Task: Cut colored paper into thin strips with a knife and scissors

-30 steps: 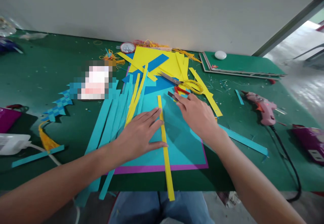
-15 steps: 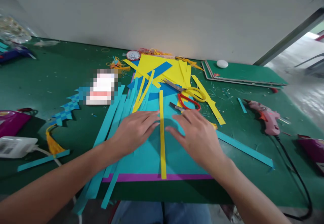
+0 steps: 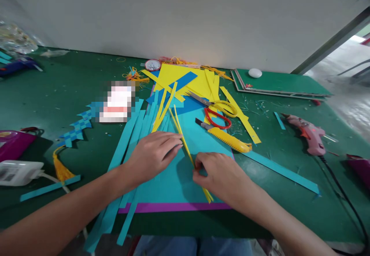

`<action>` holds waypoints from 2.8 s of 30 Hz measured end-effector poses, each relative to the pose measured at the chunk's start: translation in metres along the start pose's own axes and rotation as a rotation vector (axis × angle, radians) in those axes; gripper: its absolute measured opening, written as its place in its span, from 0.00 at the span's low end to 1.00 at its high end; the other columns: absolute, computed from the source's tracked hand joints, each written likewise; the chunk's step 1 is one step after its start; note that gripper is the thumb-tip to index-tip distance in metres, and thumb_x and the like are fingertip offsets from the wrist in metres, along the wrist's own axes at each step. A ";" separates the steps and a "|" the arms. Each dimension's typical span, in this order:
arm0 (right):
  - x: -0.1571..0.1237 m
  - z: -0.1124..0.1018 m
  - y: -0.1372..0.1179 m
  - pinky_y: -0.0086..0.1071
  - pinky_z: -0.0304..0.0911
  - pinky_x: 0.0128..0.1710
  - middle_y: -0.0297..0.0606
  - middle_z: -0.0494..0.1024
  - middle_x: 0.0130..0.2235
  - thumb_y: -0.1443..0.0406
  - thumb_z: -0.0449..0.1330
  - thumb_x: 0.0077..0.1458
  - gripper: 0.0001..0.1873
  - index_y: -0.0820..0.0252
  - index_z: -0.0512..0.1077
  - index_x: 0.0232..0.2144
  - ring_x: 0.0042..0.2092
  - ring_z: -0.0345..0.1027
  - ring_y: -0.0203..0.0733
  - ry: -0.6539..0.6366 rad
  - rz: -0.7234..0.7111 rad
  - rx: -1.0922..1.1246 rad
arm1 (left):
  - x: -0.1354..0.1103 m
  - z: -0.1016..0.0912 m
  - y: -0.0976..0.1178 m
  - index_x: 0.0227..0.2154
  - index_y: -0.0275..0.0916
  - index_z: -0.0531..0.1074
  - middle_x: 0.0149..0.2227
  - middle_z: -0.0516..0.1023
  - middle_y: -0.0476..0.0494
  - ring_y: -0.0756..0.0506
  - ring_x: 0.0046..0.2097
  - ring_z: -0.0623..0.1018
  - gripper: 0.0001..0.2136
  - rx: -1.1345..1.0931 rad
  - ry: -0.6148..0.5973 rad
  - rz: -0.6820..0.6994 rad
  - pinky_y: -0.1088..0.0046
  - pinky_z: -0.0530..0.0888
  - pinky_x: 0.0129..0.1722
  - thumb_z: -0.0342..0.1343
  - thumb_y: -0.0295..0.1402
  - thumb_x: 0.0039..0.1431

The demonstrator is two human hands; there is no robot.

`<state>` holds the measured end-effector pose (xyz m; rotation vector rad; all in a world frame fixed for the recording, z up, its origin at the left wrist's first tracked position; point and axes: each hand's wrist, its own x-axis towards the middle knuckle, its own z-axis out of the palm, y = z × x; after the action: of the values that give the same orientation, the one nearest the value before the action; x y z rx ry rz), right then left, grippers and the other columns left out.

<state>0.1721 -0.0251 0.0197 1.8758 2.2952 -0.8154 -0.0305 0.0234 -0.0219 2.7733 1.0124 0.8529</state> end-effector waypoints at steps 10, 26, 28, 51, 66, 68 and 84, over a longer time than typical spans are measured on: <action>0.013 -0.016 0.028 0.30 0.48 0.25 0.27 0.68 0.23 0.62 0.55 0.57 0.10 0.58 0.68 0.25 0.25 0.55 0.31 0.097 -0.111 0.450 | 0.004 -0.010 0.006 0.41 0.39 0.77 0.39 0.84 0.44 0.45 0.40 0.82 0.11 -0.215 -0.043 -0.243 0.72 0.77 0.37 0.51 0.38 0.67; 0.017 -0.004 0.018 0.27 0.52 0.26 0.27 0.65 0.23 0.59 0.61 0.56 0.13 0.59 0.66 0.24 0.26 0.55 0.30 0.092 -0.232 0.793 | 0.018 -0.018 0.006 0.30 0.38 0.71 0.28 0.77 0.47 0.50 0.30 0.76 0.10 -1.173 -0.111 -0.676 0.76 0.73 0.28 0.61 0.39 0.59; 0.017 -0.006 0.019 0.27 0.54 0.26 0.28 0.66 0.24 0.58 0.59 0.58 0.13 0.59 0.66 0.25 0.26 0.57 0.30 0.103 -0.243 0.813 | 0.018 -0.019 0.003 0.30 0.39 0.71 0.28 0.76 0.48 0.51 0.31 0.75 0.09 -1.258 -0.016 -0.705 0.75 0.74 0.30 0.61 0.39 0.59; 0.023 0.002 0.010 0.27 0.47 0.21 0.25 0.62 0.19 0.53 0.66 0.51 0.21 0.60 0.64 0.20 0.21 0.52 0.27 0.221 -0.214 1.301 | 0.009 -0.018 0.016 0.39 0.38 0.76 0.34 0.81 0.44 0.48 0.37 0.79 0.13 -1.419 -0.589 -0.726 0.73 0.74 0.39 0.59 0.43 0.62; 0.016 -0.006 0.014 0.27 0.59 0.27 0.30 0.74 0.28 0.56 0.67 0.52 0.13 0.59 0.74 0.32 0.29 0.64 0.31 0.300 -0.410 0.826 | 0.010 -0.014 0.015 0.30 0.36 0.73 0.28 0.81 0.46 0.50 0.26 0.80 0.07 -1.316 -0.107 -0.686 0.80 0.74 0.23 0.66 0.31 0.55; 0.015 -0.008 0.018 0.27 0.60 0.30 0.31 0.76 0.29 0.62 0.68 0.51 0.07 0.59 0.75 0.31 0.30 0.66 0.32 0.408 -0.480 0.643 | 0.010 -0.014 0.013 0.27 0.36 0.72 0.30 0.82 0.46 0.49 0.29 0.81 0.08 -1.322 0.016 -0.669 0.80 0.75 0.24 0.66 0.30 0.54; 0.017 -0.010 0.025 0.29 0.70 0.37 0.37 0.80 0.35 0.73 0.59 0.57 0.10 0.60 0.77 0.40 0.37 0.74 0.37 0.717 -0.531 0.352 | -0.001 -0.018 0.007 0.30 0.39 0.79 0.34 0.83 0.45 0.49 0.33 0.83 0.05 -1.298 0.016 -0.600 0.82 0.77 0.29 0.64 0.22 0.54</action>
<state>0.1936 -0.0030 0.0133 1.9331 3.3877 -0.6910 -0.0366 0.0145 -0.0055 1.2973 0.7578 0.9196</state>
